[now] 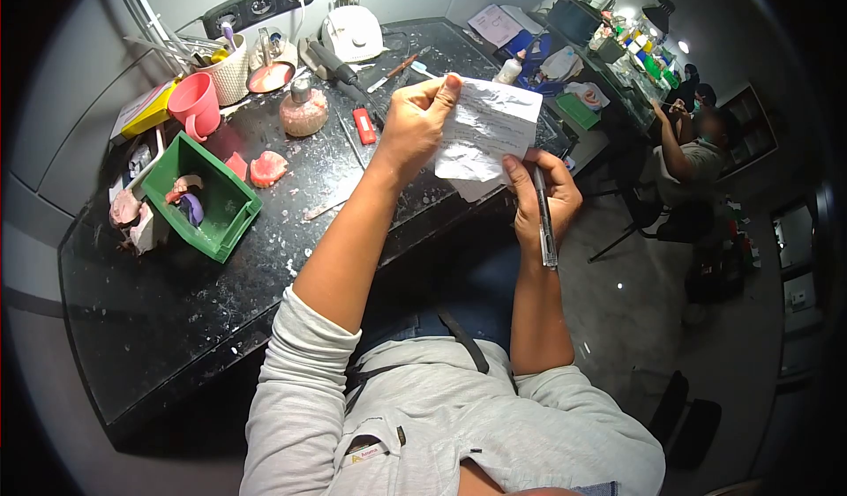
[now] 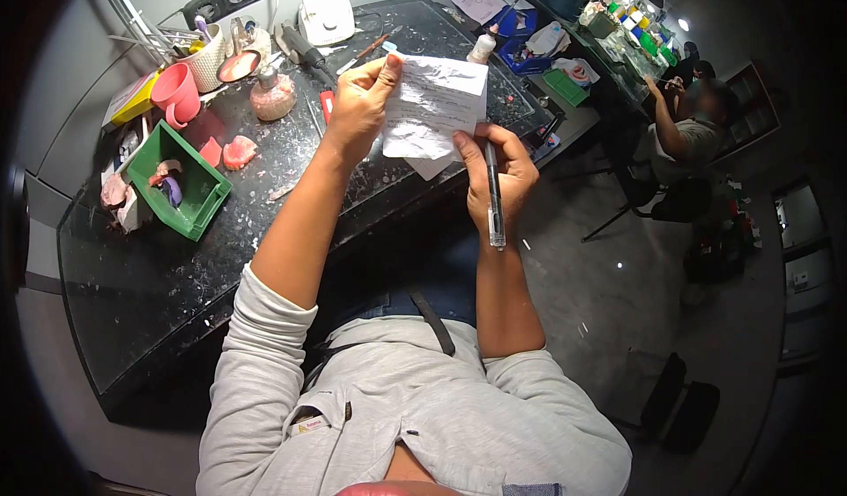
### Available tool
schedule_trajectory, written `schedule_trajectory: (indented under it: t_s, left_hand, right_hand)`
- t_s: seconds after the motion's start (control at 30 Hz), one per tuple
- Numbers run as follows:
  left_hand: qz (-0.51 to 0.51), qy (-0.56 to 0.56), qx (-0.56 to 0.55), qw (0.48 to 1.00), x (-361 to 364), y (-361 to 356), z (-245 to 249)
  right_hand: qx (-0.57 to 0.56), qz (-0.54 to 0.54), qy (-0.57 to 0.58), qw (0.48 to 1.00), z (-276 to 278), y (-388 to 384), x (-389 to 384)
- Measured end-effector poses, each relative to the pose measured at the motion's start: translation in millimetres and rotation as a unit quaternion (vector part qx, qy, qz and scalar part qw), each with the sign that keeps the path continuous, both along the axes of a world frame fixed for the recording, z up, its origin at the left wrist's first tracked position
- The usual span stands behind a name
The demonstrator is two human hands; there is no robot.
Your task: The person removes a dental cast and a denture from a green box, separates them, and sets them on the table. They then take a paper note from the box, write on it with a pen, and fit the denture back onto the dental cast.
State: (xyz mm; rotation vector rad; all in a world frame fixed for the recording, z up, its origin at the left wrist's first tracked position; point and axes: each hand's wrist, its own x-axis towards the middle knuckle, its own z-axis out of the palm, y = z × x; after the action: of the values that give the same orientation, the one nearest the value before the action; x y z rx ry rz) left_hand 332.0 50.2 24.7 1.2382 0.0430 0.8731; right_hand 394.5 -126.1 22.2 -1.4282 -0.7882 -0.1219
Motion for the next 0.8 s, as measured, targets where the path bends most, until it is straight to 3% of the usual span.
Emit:
schedule_trajectory:
  t_s: [0.8]
  left_hand:
    - [0.003, 0.019, 0.035, 0.999, -2.3, 2.0, 0.0]
  right_hand:
    - [-0.008, -0.014, 0.013, 1.000, -1.9, -0.6, -0.3]
